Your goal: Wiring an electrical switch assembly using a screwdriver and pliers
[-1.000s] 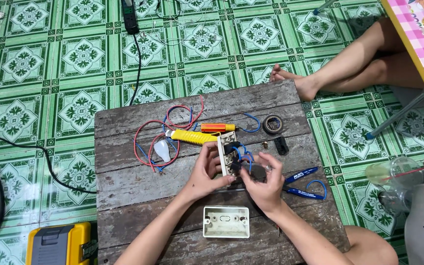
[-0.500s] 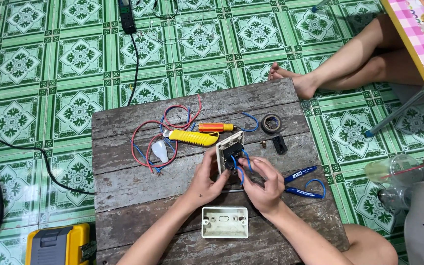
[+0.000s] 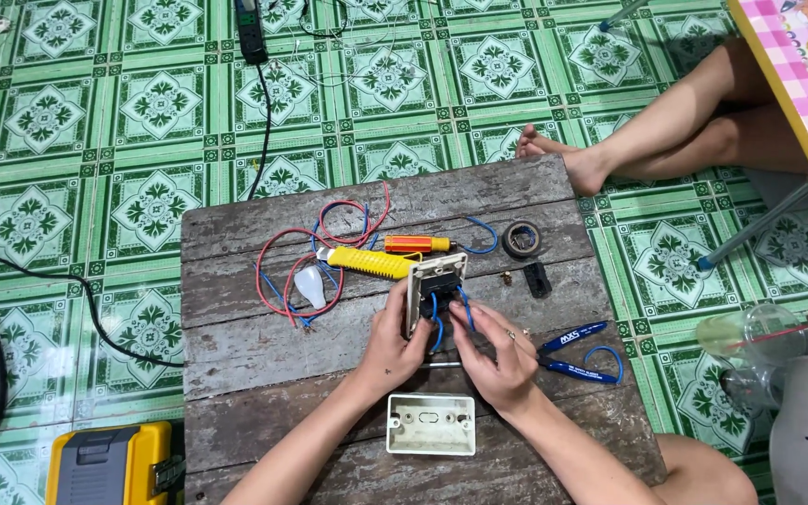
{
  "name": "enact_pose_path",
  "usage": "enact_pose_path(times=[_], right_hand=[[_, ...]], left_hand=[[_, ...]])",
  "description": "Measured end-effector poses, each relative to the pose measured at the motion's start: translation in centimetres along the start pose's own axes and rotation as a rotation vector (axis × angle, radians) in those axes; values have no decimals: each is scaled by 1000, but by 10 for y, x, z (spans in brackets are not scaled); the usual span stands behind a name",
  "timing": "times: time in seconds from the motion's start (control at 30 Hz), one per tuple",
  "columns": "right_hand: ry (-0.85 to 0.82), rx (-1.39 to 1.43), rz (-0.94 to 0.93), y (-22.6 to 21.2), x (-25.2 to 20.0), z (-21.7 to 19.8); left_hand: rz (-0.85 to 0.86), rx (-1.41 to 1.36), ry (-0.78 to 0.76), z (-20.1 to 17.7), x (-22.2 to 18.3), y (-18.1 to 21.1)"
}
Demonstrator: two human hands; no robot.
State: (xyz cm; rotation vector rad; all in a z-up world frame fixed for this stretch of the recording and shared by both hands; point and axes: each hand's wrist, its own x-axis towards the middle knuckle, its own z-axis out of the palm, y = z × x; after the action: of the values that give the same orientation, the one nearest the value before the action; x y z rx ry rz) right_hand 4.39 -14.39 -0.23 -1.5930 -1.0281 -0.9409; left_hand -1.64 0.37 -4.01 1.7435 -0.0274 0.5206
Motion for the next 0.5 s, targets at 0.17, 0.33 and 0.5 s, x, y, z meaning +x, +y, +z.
enact_pose_path(times=[0.17,0.33,0.5], right_hand=[[26,-5,-17,6,-6,-3],[34,-61,-13,11,-16,-6],[7,-141,-7,18,-41,-8]], left_hand=[[3,8,-15,1,1,5],[3,16,0,1,1,4],[-10,8,46,3,-6,-12]])
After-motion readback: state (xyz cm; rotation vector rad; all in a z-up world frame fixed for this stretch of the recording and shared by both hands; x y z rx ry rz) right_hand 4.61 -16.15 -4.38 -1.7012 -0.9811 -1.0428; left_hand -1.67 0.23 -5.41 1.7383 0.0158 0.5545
